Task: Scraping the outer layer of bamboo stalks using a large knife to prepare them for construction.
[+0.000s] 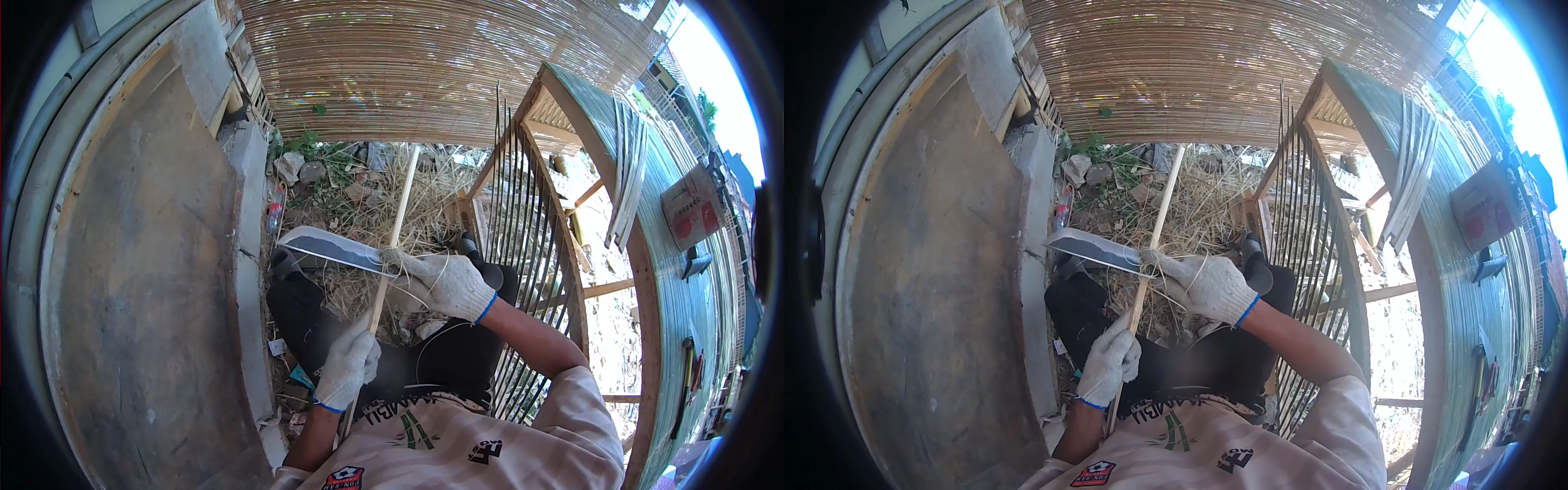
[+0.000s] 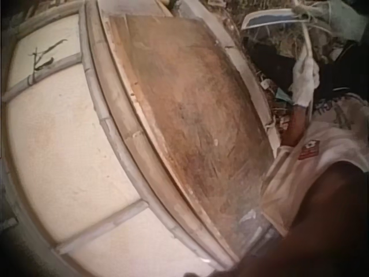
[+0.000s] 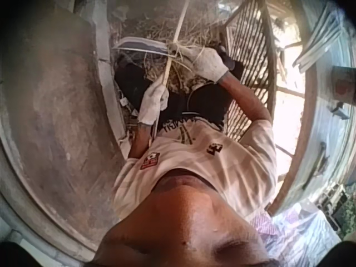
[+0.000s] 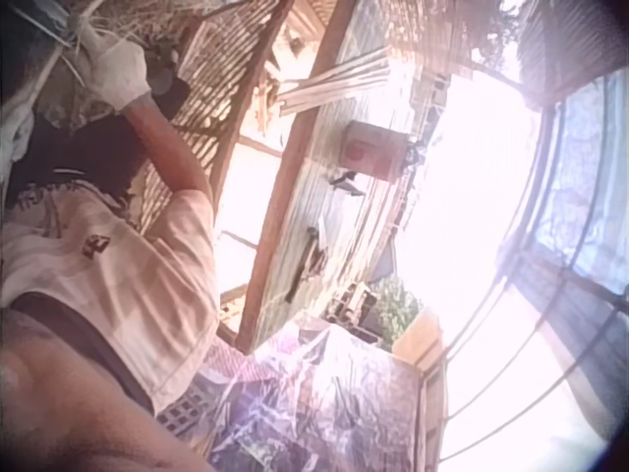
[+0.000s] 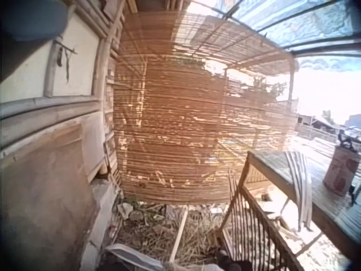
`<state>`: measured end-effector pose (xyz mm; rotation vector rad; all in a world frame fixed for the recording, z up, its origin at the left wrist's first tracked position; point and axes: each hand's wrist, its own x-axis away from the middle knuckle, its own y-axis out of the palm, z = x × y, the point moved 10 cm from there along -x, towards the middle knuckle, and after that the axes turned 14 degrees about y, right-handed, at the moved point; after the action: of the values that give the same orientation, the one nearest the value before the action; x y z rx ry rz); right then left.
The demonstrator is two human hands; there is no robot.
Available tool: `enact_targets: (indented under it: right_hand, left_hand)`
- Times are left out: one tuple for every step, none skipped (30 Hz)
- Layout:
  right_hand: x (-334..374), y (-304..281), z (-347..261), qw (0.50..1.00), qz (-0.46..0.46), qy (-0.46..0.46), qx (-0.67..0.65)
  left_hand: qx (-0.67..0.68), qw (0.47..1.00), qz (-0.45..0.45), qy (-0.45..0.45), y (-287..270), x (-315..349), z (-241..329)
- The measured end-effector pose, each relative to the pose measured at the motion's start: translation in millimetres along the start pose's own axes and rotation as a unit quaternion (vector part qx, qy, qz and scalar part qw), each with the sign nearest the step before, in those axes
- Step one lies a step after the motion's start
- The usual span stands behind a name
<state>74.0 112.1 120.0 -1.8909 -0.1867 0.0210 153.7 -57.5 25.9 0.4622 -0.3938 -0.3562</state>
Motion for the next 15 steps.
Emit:
enact_targets:
  right_hand:
    - [-3.3, 0.0, 6.9, 1.0, -0.001, -0.001, 0.001]
    - [-6.2, -2.3, 19.6, 1.0, 0.026, 0.007, -0.004]
    - [-7.9, -6.8, 29.6, 0.998, 0.054, 0.014, -0.01]
    - [-10.9, -9.9, 35.6, 0.998, 0.054, 0.037, -0.006]
    - [-12.9, -15.5, 39.3, 0.996, 0.079, 0.02, -0.031]
    - [-18.6, -15.3, 48.2, 0.995, 0.089, 0.027, -0.031]
    - [-22.1, -17.5, 54.7, 0.994, 0.1, 0.036, -0.03]
    - [-22.9, -17.4, 57.4, 0.994, 0.101, 0.038, -0.03]
    - [-22.5, -19.0, 57.5, 0.993, 0.113, 0.036, -0.004]
    - [-23.6, -20.2, 55.2, 0.992, 0.123, 0.03, 0.02]
    - [-24.6, -21.4, 53.5, 0.992, 0.123, 0.03, 0.018]
    - [-25.0, -24.6, 50.7, 0.991, 0.128, 0.03, 0.02]
    - [-25.1, -27.7, 48.8, 0.99, 0.133, 0.032, 0.021]
    - [-29.3, -31.0, 52.0, 0.99, 0.133, 0.033, 0.02]
    - [-37.8, -36.7, 67.9, 0.989, 0.126, 0.078, -0.019]
  left_hand:
    - [0.002, 1.0, 0.001, 0.001, 0.8, 3.9, -1.2]
    - [-0.006, 1.0, -0.001, -0.003, 1.2, 9.0, -2.4]
    - [-0.014, 1.0, -0.002, -0.007, 1.2, 14.0, -4.2]
    - [-0.014, 1.0, 0.0, -0.007, -0.1, 18.4, -6.4]
    - [-0.018, 1.0, 0.007, -0.014, -2.8, 23.5, -10.5]
    - [-0.022, 0.999, 0.014, -0.022, -5.5, 28.2, -14.3]
    - [-0.023, 0.999, 0.012, -0.023, -5.9, 31.7, -16.1]
    - [-0.026, 0.999, 0.011, -0.021, -6.7, 34.6, -17.0]
    - [-0.03, 0.999, 0.01, -0.018, -7.1, 35.8, -16.6]
    - [-0.031, 0.999, 0.012, -0.018, -7.8, 37.1, -15.6]
    - [-0.04, 0.999, 0.017, -0.018, -10.2, 38.8, -13.4]
    - [-0.049, 0.998, 0.022, -0.019, -13.0, 39.9, -12.1]
    - [-0.05, 0.998, 0.021, -0.02, -15.7, 42.1, -13.0]
    - [-0.058, 0.998, 0.016, -0.019, -18.6, 46.0, -15.4]
    - [-0.065, 0.998, 0.011, -0.017, -20.9, 50.4, -17.7]
